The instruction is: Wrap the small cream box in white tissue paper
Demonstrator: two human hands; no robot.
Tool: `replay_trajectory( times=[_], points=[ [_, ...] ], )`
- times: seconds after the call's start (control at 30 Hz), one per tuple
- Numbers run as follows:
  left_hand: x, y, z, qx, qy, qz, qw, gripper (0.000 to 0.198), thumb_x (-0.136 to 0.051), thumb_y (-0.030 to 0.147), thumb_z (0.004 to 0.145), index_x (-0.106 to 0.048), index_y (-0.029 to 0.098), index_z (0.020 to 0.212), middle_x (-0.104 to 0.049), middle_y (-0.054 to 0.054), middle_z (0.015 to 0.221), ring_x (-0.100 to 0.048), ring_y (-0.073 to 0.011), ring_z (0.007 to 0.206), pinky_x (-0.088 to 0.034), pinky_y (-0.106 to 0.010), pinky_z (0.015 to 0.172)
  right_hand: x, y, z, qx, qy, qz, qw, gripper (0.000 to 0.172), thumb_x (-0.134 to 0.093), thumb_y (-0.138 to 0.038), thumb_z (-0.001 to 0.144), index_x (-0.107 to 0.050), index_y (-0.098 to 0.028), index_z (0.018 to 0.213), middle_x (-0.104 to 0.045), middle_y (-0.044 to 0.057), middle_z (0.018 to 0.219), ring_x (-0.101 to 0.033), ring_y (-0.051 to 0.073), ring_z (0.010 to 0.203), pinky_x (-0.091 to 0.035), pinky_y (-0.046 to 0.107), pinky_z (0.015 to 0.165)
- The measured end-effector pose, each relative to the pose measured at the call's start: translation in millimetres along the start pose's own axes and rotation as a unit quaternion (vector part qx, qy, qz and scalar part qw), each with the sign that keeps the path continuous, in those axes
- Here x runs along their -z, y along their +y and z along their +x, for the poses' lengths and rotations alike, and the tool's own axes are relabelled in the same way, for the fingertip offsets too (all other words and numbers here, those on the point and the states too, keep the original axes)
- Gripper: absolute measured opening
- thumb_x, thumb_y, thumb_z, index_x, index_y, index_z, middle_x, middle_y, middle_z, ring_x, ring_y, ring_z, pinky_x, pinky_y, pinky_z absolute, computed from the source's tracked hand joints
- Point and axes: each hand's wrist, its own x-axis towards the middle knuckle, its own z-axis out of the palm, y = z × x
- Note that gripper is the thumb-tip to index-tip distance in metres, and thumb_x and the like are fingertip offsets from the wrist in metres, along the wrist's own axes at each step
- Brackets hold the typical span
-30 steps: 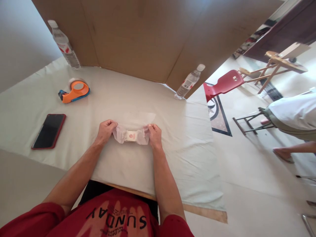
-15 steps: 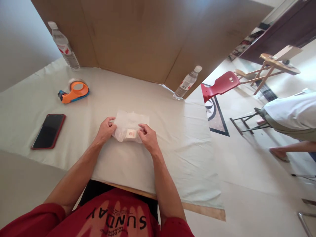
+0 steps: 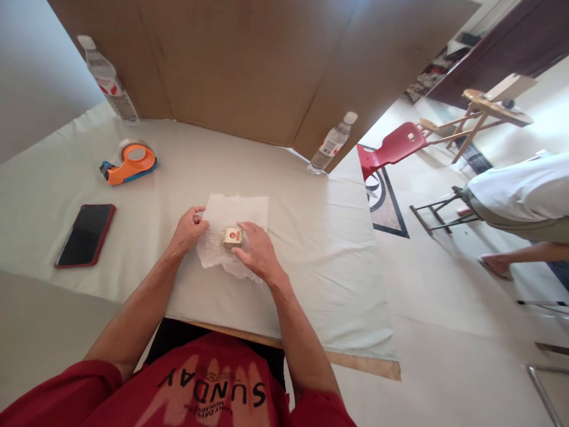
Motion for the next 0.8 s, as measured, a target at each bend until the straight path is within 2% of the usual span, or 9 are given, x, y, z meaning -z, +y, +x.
replay_trajectory(
  times=[0.1,0.17,0.3,0.4,0.5,0.6,0.63,0.7,0.8],
  points=[
    [1.2,-2,1,-0.002,-0.004,-0.002,1.000,0.057,-0.053,0.022,0.065,-0.058,0.012,0.121,-0.052,0.006,0.061,-0.050,-0.0144,0.057,-0.039,-0.026,0.058,-11,7,7,0.024,-0.018,-0.022,0.999,0.046,-0.067,-0.024,0.078,-0.064,-0.023,0.123,-0.068,0.012,0.128,-0.060,0.030,0.120,-0.045,0.047,0.106],
    [1.3,-3,1,0.002,-0.010,-0.013,1.000,0.058,-0.053,0.021,0.065,-0.057,0.012,0.122,-0.054,0.005,0.063,-0.052,-0.0148,0.058,-0.040,-0.026,0.058,-4,19,0,0.006,0.022,-0.019,1.000,0.041,-0.066,-0.028,0.081,-0.064,-0.023,0.122,-0.069,0.012,0.126,-0.062,0.029,0.117,-0.046,0.047,0.105],
    [0.0,-3,0,0.006,-0.010,-0.020,1.000,0.058,-0.053,0.019,0.067,-0.057,0.012,0.124,-0.054,0.005,0.065,-0.052,-0.0139,0.059,-0.041,-0.026,0.059,42,61,-36,-0.061,0.143,-0.045,0.987,0.046,-0.066,-0.036,0.081,-0.062,-0.022,0.124,-0.067,0.014,0.126,-0.062,0.030,0.117,-0.050,0.049,0.099],
    [-0.9,-2,-1,0.011,-0.005,-0.007,1.000,0.056,-0.053,0.018,0.068,-0.057,0.013,0.124,-0.053,0.005,0.066,-0.053,-0.0135,0.059,-0.041,-0.026,0.060,79,92,-63,-0.114,0.160,-0.100,0.975,0.046,-0.063,-0.039,0.079,-0.063,-0.019,0.121,-0.068,0.016,0.123,-0.063,0.033,0.114,-0.051,0.054,0.096],
    [-1.1,-2,-1,0.016,-0.003,-0.005,1.000,0.055,-0.053,0.016,0.070,-0.057,0.013,0.124,-0.053,0.005,0.065,-0.054,-0.0132,0.058,-0.042,-0.026,0.060,91,97,-75,-0.118,0.182,-0.172,0.961,0.050,-0.065,-0.039,0.077,-0.064,-0.018,0.122,-0.066,0.018,0.128,-0.059,0.037,0.121,-0.046,0.061,0.103],
    [-0.8,-1,-1,0.012,-0.001,-0.006,1.000,0.053,-0.053,0.015,0.070,-0.058,0.013,0.123,-0.053,0.005,0.065,-0.055,-0.0132,0.057,-0.043,-0.025,0.059,74,72,-70,-0.060,0.277,-0.192,0.940,0.044,-0.064,-0.037,0.084,-0.064,-0.019,0.124,-0.061,0.018,0.136,-0.055,0.034,0.129,-0.042,0.060,0.108],
    [-0.8,-1,-1,0.008,0.002,-0.003,1.000,0.052,-0.053,0.015,0.071,-0.058,0.014,0.122,-0.054,0.005,0.065,-0.055,-0.0131,0.057,-0.043,-0.025,0.059,63,60,-66,-0.028,0.281,-0.181,0.942,0.039,-0.062,-0.035,0.087,-0.064,-0.021,0.122,-0.064,0.016,0.132,-0.057,0.032,0.126,-0.043,0.057,0.108],
    [-1.0,-2,-2,0.000,0.008,0.004,1.000,0.050,-0.052,0.015,0.072,-0.058,0.014,0.122,-0.056,0.004,0.067,-0.056,-0.0131,0.058,-0.044,-0.026,0.060,35,36,-55,0.029,0.226,-0.153,0.962,0.033,-0.058,-0.030,0.091,-0.064,-0.023,0.123,-0.068,0.013,0.126,-0.060,0.028,0.122,-0.045,0.052,0.108],
    [-1.8,-4,-2,-0.029,0.023,0.025,0.999,0.047,-0.052,0.017,0.076,-0.058,0.014,0.123,-0.059,0.002,0.073,-0.058,-0.0138,0.061,-0.047,-0.027,0.063,-5,15,-35,0.065,0.037,-0.140,0.987,0.042,-0.060,-0.029,0.090,-0.061,-0.023,0.131,-0.061,0.014,0.140,-0.056,0.029,0.130,-0.046,0.050,0.109]
  ],
)
